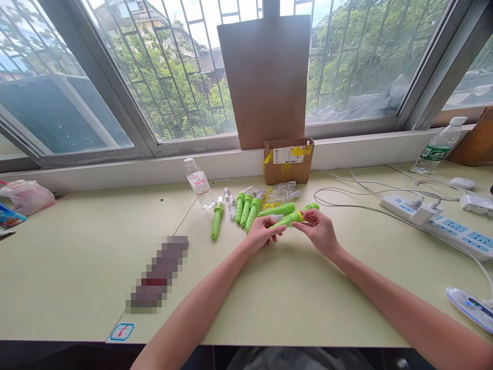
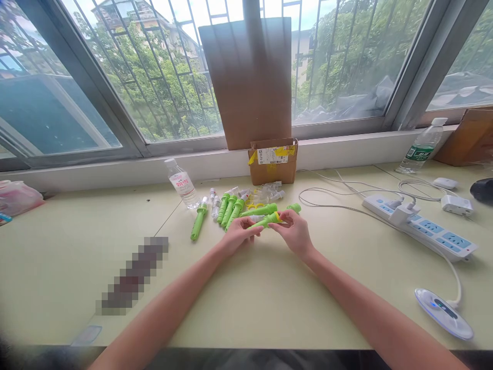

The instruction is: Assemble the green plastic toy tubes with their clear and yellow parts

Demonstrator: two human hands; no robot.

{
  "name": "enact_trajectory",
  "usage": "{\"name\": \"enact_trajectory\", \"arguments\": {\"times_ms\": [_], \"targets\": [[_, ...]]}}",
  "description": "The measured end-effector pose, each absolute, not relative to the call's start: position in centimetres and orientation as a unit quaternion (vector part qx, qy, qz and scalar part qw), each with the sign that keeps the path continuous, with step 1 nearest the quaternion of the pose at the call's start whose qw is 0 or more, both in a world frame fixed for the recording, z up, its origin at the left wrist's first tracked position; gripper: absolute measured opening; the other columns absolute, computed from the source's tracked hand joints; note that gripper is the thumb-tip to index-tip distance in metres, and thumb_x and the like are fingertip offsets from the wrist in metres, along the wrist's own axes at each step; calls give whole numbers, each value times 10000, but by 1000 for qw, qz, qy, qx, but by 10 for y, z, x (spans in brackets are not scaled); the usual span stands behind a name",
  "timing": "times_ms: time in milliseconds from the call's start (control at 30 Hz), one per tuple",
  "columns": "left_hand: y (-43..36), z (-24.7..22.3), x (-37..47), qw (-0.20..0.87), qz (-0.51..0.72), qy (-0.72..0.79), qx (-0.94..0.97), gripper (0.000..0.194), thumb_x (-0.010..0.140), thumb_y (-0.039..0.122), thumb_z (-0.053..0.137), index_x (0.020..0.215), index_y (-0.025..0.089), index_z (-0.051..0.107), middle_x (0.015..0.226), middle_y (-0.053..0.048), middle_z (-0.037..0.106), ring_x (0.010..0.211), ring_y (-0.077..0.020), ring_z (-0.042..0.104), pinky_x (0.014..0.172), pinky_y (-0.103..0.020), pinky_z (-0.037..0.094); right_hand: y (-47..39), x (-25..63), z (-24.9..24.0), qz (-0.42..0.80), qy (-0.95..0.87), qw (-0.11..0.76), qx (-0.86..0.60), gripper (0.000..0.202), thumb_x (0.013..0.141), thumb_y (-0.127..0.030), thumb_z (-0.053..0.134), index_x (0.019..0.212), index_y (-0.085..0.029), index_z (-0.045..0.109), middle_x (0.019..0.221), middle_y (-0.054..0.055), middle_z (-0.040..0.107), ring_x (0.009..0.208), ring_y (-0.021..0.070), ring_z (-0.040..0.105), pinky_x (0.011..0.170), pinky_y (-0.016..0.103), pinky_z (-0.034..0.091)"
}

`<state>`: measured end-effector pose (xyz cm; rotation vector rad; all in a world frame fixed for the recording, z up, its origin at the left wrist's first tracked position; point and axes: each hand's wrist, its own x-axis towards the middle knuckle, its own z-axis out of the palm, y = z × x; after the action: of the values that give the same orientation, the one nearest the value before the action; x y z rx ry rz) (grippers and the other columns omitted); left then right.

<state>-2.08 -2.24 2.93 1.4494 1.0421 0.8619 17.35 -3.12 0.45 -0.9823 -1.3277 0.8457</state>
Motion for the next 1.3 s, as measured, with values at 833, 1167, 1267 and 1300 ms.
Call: {"name": "enact_trajectory", "arguments": {"times_ms": [833,1167,1267,1300], "targets": [[-18,32,-28,614,291,420,602,484,759,637,575,729,155,547,588,-47,635,417,-111,528,406,-230,381,-32,170,2,373,-584,605,-393,414,661,-468,769,903,-217,546,988,62,656,994,245,655,884,436,576],[-19,33,-24,576,300,453,610,527,788,664,489,707,148,561,572,-17,609,360,-64,415,359,-204,289,-39,165,3,326,-600,621,-386,338,720,-427,732,930,-232,553,1105,76,663,998,248,670,902,466,564],[-22,34,-23,544,292,455,642,490,749,645,561,713,157,556,568,8,593,335,-40,338,342,-201,208,-43,163,4,310,-593,628,-398,330,719,-423,733,938,-232,578,1126,85,670,976,260,683,904,462,563],[-23,35,-23,536,291,455,649,470,724,626,604,715,159,556,577,12,594,338,-38,340,342,-201,202,-43,163,5,306,-590,629,-403,324,714,-423,736,926,-231,585,1118,89,676,976,266,683,899,461,566]]}}
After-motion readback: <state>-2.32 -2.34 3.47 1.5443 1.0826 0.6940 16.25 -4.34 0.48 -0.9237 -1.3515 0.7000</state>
